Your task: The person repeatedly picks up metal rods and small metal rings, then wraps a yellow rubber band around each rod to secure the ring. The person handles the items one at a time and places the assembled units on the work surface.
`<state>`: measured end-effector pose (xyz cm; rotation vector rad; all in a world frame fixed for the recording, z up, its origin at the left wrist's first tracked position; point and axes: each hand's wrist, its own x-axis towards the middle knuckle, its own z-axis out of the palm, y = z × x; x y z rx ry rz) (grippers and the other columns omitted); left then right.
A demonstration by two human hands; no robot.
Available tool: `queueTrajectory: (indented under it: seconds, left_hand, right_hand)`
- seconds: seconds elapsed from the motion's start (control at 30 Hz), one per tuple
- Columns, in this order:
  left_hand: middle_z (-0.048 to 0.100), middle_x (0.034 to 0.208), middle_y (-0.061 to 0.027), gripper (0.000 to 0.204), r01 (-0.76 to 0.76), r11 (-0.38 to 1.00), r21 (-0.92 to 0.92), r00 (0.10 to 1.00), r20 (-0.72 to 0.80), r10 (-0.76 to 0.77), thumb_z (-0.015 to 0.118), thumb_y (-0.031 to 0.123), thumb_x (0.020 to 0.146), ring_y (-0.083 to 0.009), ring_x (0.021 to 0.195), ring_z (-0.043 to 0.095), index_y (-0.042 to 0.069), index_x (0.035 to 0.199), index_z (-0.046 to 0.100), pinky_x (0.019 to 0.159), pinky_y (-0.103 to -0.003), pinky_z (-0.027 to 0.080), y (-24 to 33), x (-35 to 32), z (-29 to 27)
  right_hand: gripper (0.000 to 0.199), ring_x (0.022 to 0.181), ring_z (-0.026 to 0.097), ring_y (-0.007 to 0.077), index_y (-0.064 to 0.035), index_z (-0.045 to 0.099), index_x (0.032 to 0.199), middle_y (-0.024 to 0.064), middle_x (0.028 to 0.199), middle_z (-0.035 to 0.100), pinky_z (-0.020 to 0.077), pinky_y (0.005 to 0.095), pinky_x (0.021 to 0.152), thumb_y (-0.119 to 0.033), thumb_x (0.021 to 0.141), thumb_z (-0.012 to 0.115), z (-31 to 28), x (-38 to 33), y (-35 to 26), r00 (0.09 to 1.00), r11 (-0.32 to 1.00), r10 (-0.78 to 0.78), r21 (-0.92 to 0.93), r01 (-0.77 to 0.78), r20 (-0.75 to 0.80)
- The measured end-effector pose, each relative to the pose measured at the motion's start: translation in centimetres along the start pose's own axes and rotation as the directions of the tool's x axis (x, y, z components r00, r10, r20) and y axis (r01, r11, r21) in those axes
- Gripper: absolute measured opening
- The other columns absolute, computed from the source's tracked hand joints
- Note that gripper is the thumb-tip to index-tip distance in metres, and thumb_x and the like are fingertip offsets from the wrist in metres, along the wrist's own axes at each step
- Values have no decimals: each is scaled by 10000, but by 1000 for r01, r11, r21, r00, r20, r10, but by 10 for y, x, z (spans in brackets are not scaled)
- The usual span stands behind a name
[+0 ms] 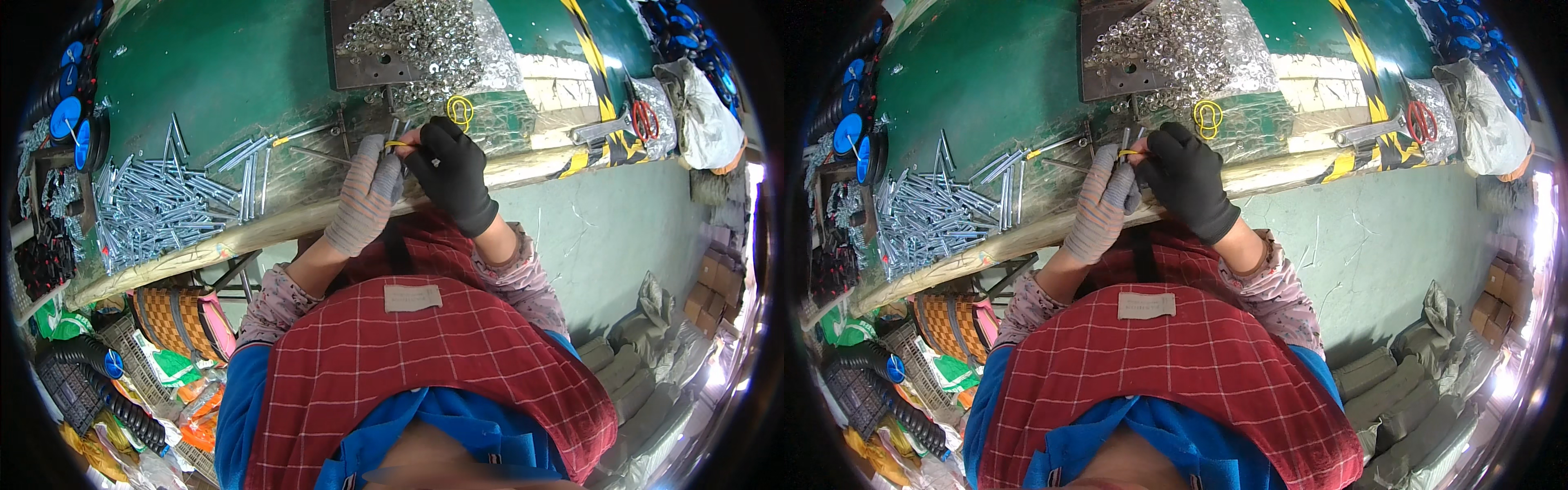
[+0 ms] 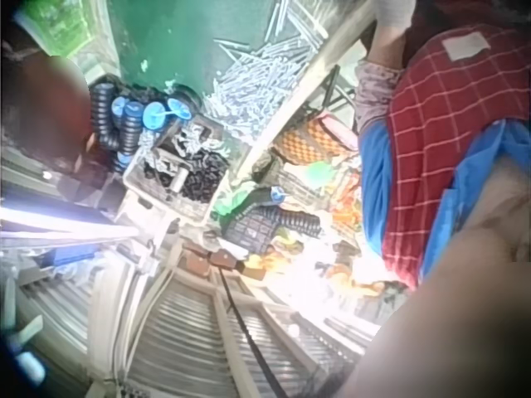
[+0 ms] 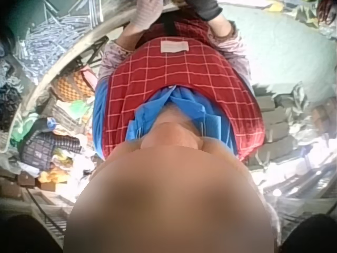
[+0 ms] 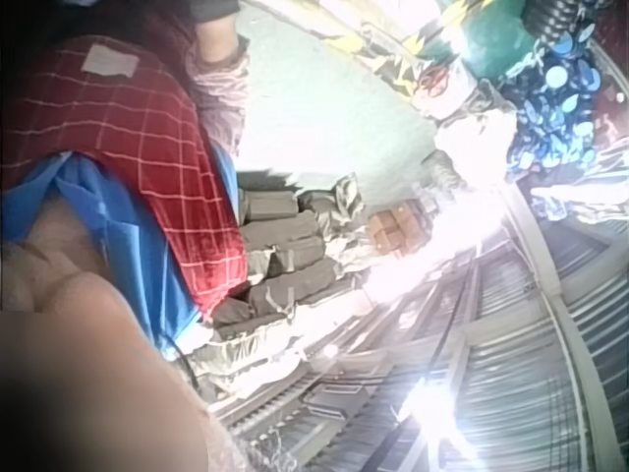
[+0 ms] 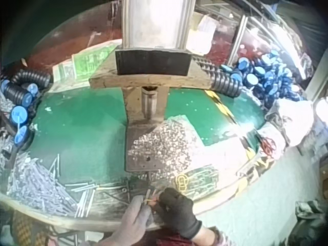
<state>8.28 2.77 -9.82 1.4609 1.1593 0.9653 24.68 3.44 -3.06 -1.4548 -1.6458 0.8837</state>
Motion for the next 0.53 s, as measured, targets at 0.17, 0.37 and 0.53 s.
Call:
queueTrajectory:
  seconds: [0.17, 0.37, 0.53]
  left_hand:
    - [566, 834, -6, 255, 488, 557, -672, 853, 234, -466, 541, 167, 995, -62, 659, 498, 37, 1211, 582, 567, -235, 421, 48, 15, -14]
    - [458, 736, 21, 252, 613, 142, -778, 786, 580, -217, 596, 285, 979, -77, 562, 361, 40, 1035, 604, 503, -226, 280, 54, 19, -20]
    - [364, 706, 27, 299, 651, 231, -723, 759, 624, -187, 598, 355, 982, -82, 568, 344, 58, 1020, 592, 507, -231, 292, 53, 18, -23]
  right_hand:
    - [62, 766, 516, 60, -46, 582, 937, -14, 837, 576, 422, 222, 689, -90, 922, 624, -9, -7, 0, 936, 842, 140, 459, -285, 324]
    - [95, 868, 506, 68, -28, 593, 1015, 1, 907, 562, 425, 237, 767, -82, 943, 626, -22, -13, 11, 904, 754, 147, 545, -365, 402]
    - [166, 891, 512, 77, -22, 593, 1024, -5, 936, 566, 431, 251, 797, -128, 918, 664, -27, -17, 33, 903, 649, 33, 678, -345, 428]
